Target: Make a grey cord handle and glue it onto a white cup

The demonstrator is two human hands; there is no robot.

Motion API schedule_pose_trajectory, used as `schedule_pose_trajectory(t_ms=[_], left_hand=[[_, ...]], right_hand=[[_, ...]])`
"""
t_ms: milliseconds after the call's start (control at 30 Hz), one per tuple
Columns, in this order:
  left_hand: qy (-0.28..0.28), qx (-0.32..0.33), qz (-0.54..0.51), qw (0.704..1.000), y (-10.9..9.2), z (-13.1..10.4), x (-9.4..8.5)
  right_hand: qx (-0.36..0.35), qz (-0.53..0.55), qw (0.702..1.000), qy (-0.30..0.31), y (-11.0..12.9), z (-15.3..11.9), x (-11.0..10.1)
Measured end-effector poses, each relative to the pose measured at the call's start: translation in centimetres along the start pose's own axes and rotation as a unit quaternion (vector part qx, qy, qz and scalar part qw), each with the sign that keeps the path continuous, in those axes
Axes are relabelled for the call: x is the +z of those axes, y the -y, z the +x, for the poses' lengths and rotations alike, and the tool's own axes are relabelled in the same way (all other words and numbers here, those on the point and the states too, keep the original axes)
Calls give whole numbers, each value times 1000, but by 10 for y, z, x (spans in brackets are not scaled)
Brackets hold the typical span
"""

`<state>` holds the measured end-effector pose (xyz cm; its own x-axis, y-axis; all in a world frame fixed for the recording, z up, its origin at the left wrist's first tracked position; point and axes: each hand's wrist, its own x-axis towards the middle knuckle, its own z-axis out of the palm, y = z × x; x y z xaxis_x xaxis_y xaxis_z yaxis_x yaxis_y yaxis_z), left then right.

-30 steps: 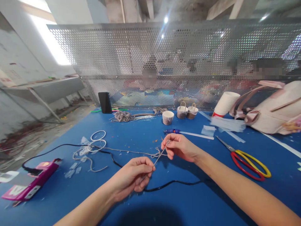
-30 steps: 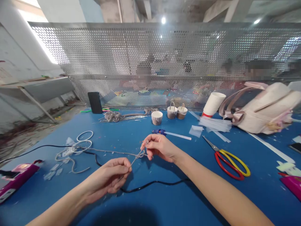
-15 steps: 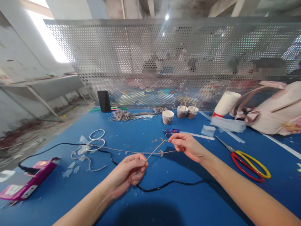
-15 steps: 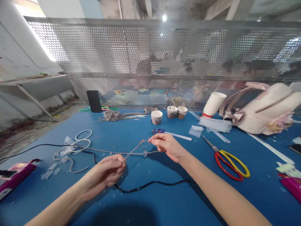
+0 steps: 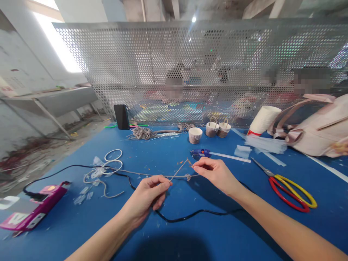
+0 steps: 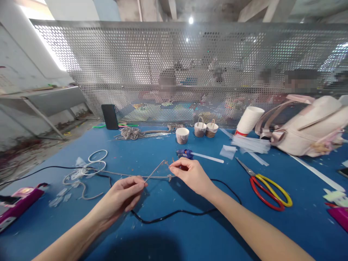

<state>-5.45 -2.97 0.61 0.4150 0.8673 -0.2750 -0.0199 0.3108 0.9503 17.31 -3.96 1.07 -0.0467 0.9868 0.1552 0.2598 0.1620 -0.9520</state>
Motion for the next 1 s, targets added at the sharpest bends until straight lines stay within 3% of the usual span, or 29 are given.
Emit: schedule_pose_trajectory(t_ms=[100, 233, 467, 633, 1000], left_hand=[[-35, 20, 41, 998, 0, -1, 2], [-44, 18, 53, 997, -2, -2, 5], [-37, 29, -51, 998, -5, -6, 9], [-36, 1, -98, 995, -3, -5, 7], [-34, 29, -4, 999, -2, -6, 11]], right_hand=[[-48, -70, 996, 4, 4, -4, 0], [-55, -79, 995, 4, 5, -7, 0], [-35, -69, 997, -7, 3, -9, 4], [-36, -67, 997, -9, 4, -11, 6], [-35, -42, 998, -9, -2, -10, 12]])
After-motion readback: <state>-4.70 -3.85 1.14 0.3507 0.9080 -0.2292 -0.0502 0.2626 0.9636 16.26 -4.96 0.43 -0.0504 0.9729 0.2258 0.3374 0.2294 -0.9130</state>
